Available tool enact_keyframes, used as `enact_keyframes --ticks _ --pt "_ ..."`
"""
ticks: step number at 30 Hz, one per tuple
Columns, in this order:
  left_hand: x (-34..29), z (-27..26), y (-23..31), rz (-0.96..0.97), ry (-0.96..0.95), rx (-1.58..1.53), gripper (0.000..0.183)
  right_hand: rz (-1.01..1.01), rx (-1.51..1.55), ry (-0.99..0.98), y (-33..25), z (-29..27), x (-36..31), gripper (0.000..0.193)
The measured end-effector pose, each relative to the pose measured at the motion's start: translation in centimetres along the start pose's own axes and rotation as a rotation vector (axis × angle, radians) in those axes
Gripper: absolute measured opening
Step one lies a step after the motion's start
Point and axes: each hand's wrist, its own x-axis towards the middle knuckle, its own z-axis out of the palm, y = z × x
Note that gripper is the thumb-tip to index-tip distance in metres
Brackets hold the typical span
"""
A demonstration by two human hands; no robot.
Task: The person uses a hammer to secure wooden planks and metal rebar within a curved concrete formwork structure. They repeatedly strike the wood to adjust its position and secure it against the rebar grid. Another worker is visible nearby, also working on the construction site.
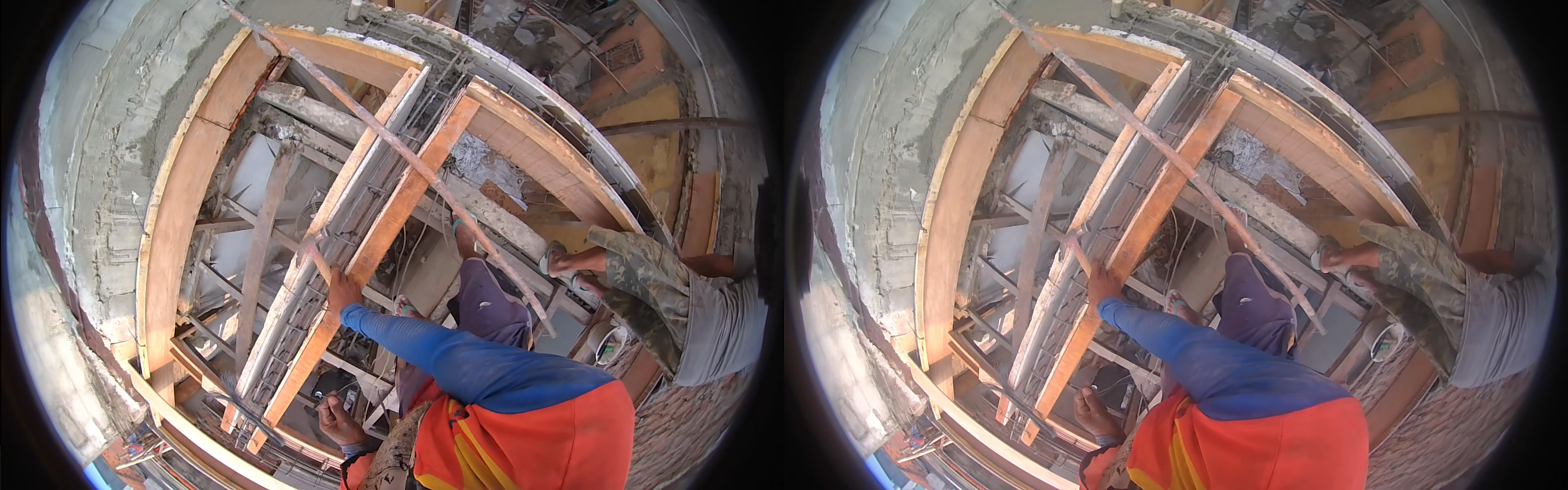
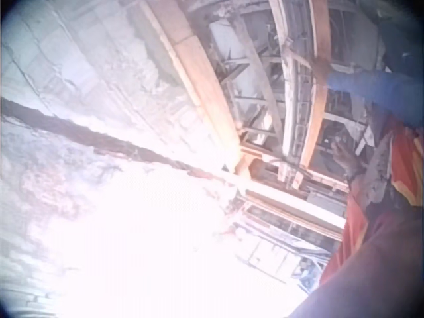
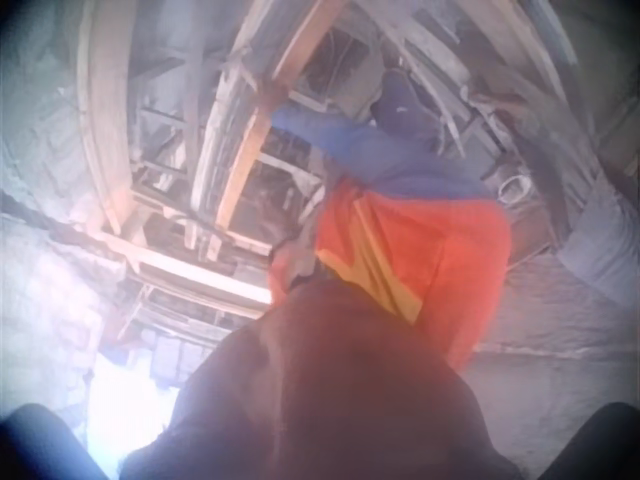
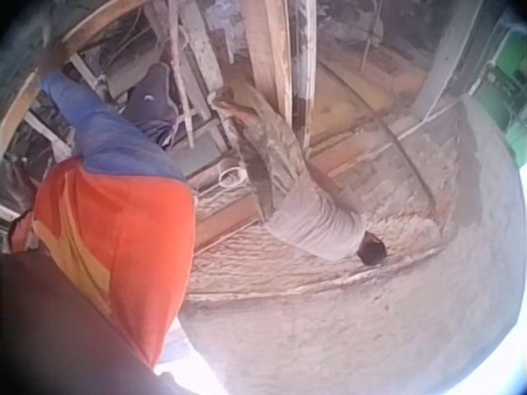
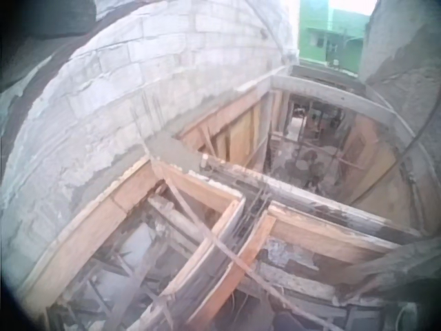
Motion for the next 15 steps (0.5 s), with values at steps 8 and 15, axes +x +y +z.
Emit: enact_keyframes --ticks 8,15 --pt "11.0 10.1 4.1 0.038 -0.075 -0.163 0.029 -0.16 0.438 -0.187 2.4 -16.8 -0.9 0.038" --pt "15.2 28.0 15.2 0.187 -0.576 -0.233 0.028 -0.06 0.411 0.138 12.7 -34.2 -2.3 0.027"
